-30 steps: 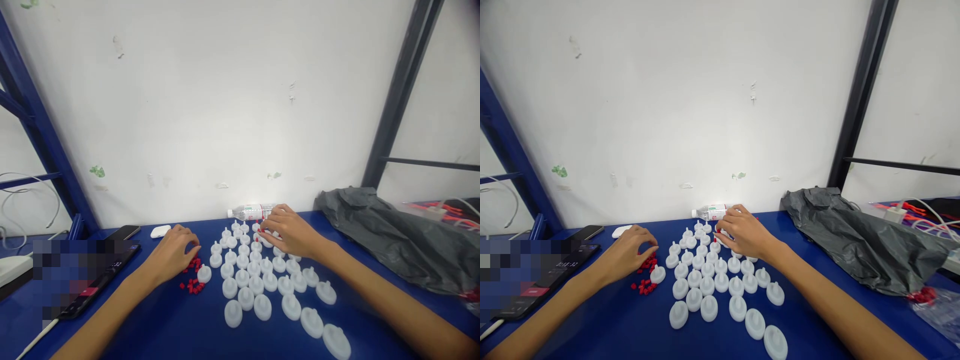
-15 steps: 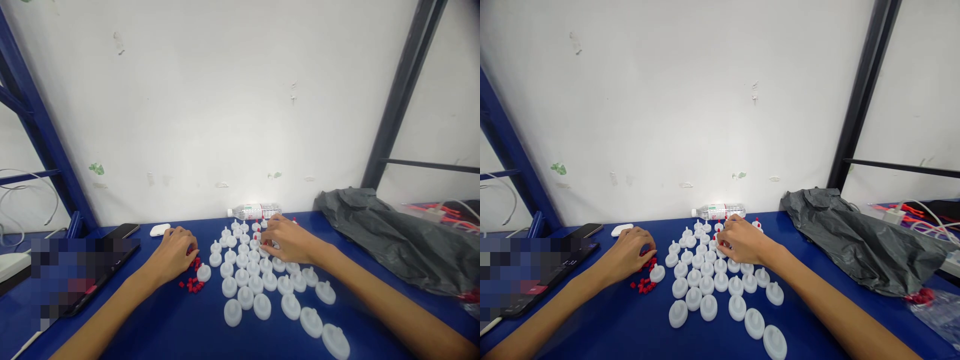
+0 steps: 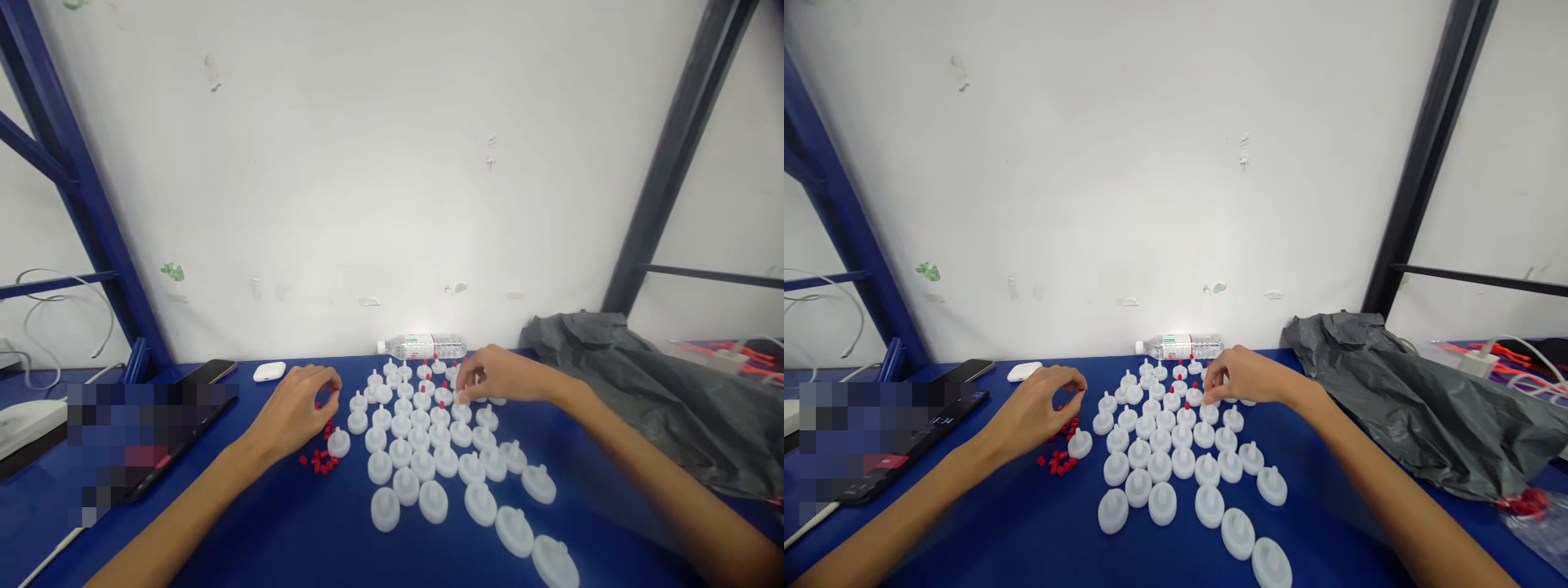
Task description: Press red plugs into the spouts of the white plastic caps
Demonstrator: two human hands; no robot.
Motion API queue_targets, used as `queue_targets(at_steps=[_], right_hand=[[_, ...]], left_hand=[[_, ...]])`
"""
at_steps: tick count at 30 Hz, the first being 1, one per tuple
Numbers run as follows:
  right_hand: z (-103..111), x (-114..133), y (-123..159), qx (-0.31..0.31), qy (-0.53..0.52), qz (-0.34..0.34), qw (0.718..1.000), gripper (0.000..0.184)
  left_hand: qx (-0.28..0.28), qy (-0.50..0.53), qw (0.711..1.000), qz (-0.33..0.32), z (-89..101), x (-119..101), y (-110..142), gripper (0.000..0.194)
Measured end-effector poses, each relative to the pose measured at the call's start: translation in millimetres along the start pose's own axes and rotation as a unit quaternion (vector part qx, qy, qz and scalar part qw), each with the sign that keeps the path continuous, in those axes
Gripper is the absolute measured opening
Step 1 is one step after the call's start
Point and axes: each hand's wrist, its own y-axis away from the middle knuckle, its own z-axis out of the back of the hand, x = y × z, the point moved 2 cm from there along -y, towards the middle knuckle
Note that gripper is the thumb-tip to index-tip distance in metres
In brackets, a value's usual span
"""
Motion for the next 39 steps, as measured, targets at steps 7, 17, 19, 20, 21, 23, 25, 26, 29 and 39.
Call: queue_targets(at_steps=[7,17,19,20,21,23,25,26,29,39], right_hand=[[9,7,5,-0.017,-0.049,-0.003,0.999,0.022],[-23,53,-3,-0.187,0.108,0.162,0.963,0.008],[-34,62,-6,-0.201,0.158,0.220,0.942,0.007],[-38,67,-6,-0.208,0.174,0.240,0.932,0.006],[-41,71,-6,-0.216,0.186,0.255,0.924,0.007],[-46,78,-5,-0.233,0.194,0.271,0.914,0.007],[-49,86,-3,-0.244,0.193,0.284,0.907,0.008],[-50,89,-1,-0.249,0.193,0.291,0.903,0.008],[-52,98,1,-0.263,0.197,0.309,0.893,0.007],[-54,102,3,-0.273,0.209,0.313,0.885,0.007]], left_hand=[[-0.045,0.037,0.998,-0.022,-3.9,-1,1,0.024],[-0.098,0.063,0.986,-0.116,-10.2,-17,5,0.026],[-0.112,0.073,0.980,-0.151,-10.4,-27,8,0.021],[-0.120,0.080,0.975,-0.172,-10.1,-33,10,0.018],[-0.127,0.089,0.968,-0.195,-9.7,-40,11,0.016],[-0.130,0.100,0.960,-0.227,-9.6,-53,15,0.016],[-0.117,0.101,0.955,-0.254,-11.3,-64,18,0.017],[-0.110,0.099,0.952,-0.266,-12.7,-69,20,0.018],[-0.093,0.090,0.949,-0.287,-17.8,-78,24,0.021],[-0.104,0.098,0.966,-0.216,-20.6,-77,28,0.015]])
